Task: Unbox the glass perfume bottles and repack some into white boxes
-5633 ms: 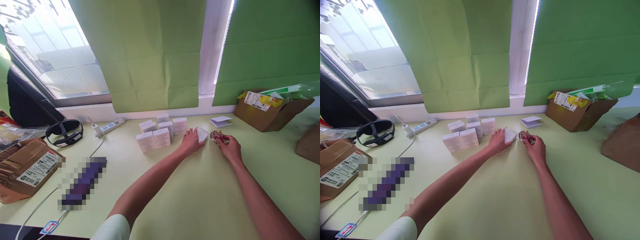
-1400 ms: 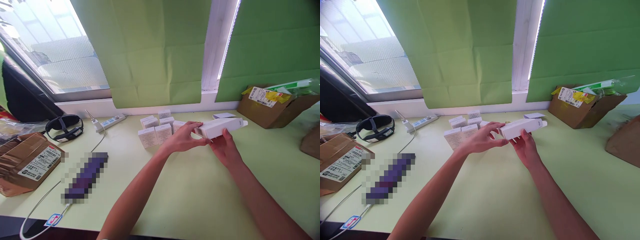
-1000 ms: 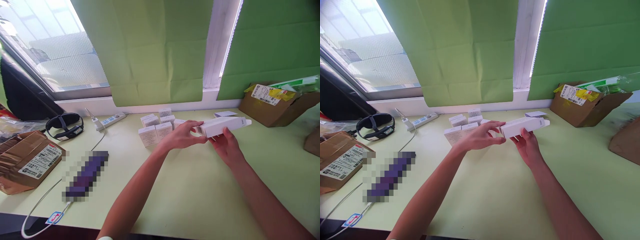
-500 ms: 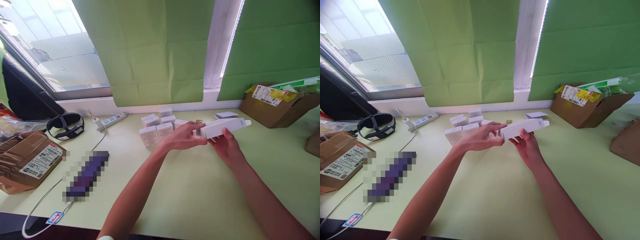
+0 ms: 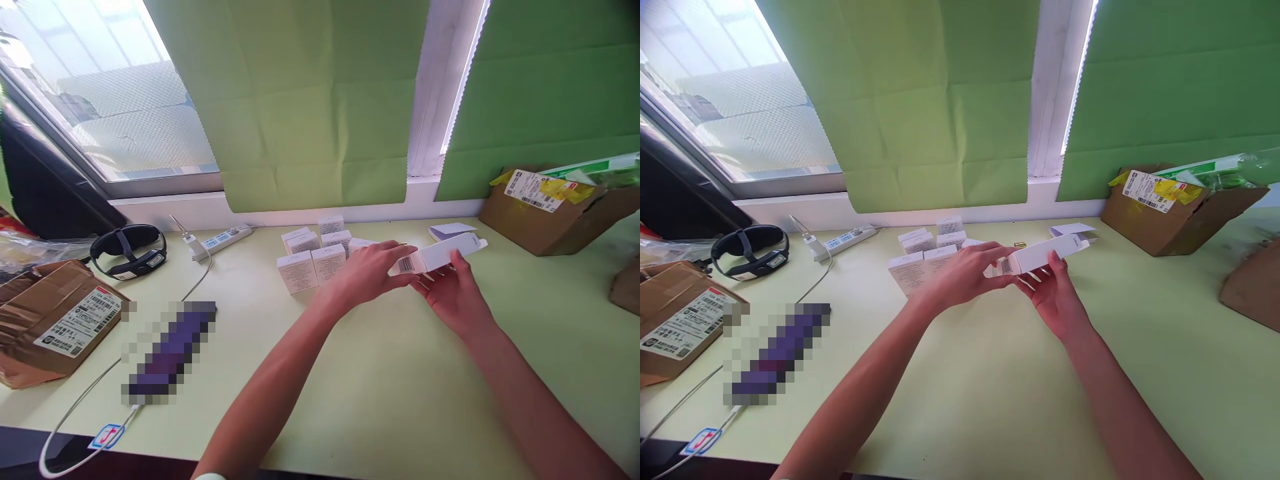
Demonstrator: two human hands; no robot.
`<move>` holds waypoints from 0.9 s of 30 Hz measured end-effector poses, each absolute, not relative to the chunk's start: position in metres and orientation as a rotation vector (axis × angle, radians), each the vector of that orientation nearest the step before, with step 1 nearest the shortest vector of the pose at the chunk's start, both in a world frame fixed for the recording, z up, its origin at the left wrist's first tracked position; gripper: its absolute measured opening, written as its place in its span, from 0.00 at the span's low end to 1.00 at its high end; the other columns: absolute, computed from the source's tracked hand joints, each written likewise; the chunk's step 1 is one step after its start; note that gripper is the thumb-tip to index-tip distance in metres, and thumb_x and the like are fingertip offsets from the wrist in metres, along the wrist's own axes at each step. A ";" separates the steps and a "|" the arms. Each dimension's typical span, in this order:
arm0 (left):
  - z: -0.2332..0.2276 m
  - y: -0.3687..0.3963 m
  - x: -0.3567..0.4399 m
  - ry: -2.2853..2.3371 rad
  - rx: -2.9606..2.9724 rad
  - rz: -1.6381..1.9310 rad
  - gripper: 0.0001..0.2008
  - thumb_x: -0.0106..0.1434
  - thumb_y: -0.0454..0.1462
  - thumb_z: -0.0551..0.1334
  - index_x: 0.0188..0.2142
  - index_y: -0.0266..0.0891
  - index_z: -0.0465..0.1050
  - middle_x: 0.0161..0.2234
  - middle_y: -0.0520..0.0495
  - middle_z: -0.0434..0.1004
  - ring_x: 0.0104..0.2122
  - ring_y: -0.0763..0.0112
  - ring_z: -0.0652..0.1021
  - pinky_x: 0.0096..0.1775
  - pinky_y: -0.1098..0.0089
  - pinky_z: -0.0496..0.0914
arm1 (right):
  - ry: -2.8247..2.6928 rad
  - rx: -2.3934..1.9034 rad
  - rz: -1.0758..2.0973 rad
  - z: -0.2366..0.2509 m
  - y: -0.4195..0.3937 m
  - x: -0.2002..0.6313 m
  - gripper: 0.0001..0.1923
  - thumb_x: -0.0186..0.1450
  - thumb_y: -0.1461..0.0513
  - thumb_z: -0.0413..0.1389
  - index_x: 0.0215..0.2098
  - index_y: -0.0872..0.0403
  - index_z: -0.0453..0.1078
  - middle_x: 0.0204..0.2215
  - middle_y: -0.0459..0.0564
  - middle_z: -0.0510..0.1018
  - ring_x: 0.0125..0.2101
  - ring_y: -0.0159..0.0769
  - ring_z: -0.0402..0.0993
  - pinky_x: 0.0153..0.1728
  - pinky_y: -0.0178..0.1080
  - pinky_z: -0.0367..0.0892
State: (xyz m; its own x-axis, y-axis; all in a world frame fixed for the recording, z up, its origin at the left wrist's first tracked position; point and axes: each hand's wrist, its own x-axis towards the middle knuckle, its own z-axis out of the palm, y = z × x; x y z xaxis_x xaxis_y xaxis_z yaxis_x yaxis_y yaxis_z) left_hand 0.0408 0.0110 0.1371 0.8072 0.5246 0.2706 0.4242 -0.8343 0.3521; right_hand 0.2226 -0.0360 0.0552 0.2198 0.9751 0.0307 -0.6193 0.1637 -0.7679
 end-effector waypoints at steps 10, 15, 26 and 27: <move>0.142 0.012 0.037 0.674 2.863 0.538 0.22 0.68 0.45 0.54 0.59 0.46 0.66 0.48 0.45 0.76 0.37 0.65 0.77 0.38 0.69 0.67 | -0.661 -0.743 1.242 0.060 -0.038 0.223 0.15 0.63 0.46 0.56 0.44 0.41 0.72 0.49 0.42 0.78 0.47 0.40 0.77 0.47 0.43 0.77; 0.148 0.010 0.033 0.670 2.876 0.566 0.22 0.67 0.41 0.54 0.59 0.45 0.66 0.43 0.47 0.78 0.34 0.69 0.77 0.33 0.72 0.65 | -0.709 -0.766 1.254 0.075 -0.045 0.224 0.14 0.63 0.48 0.57 0.44 0.42 0.73 0.46 0.44 0.79 0.47 0.40 0.77 0.48 0.43 0.76; 0.151 0.020 0.026 0.934 2.537 1.109 0.23 0.66 0.34 0.51 0.61 0.45 0.59 0.44 0.51 0.78 0.40 0.72 0.77 0.46 0.70 0.68 | -0.833 -0.993 1.050 0.129 -0.015 0.252 0.23 0.58 0.45 0.60 0.44 0.49 0.74 0.43 0.52 0.79 0.41 0.47 0.78 0.39 0.46 0.77; 0.150 0.026 0.023 0.993 2.513 1.127 0.23 0.66 0.33 0.50 0.61 0.44 0.60 0.44 0.50 0.78 0.40 0.72 0.77 0.46 0.70 0.68 | -0.896 -1.083 1.020 0.135 -0.009 0.259 0.24 0.58 0.43 0.59 0.44 0.50 0.73 0.42 0.54 0.79 0.39 0.46 0.79 0.37 0.46 0.77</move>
State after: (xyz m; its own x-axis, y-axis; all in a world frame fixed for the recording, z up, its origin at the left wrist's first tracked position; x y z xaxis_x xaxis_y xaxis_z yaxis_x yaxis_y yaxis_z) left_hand 0.0226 0.0263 0.1497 0.4795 0.6575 0.5812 0.4942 -0.7496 0.4403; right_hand 0.2591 -0.0093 0.1350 0.2880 0.9541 0.0817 -0.2048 0.1447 -0.9680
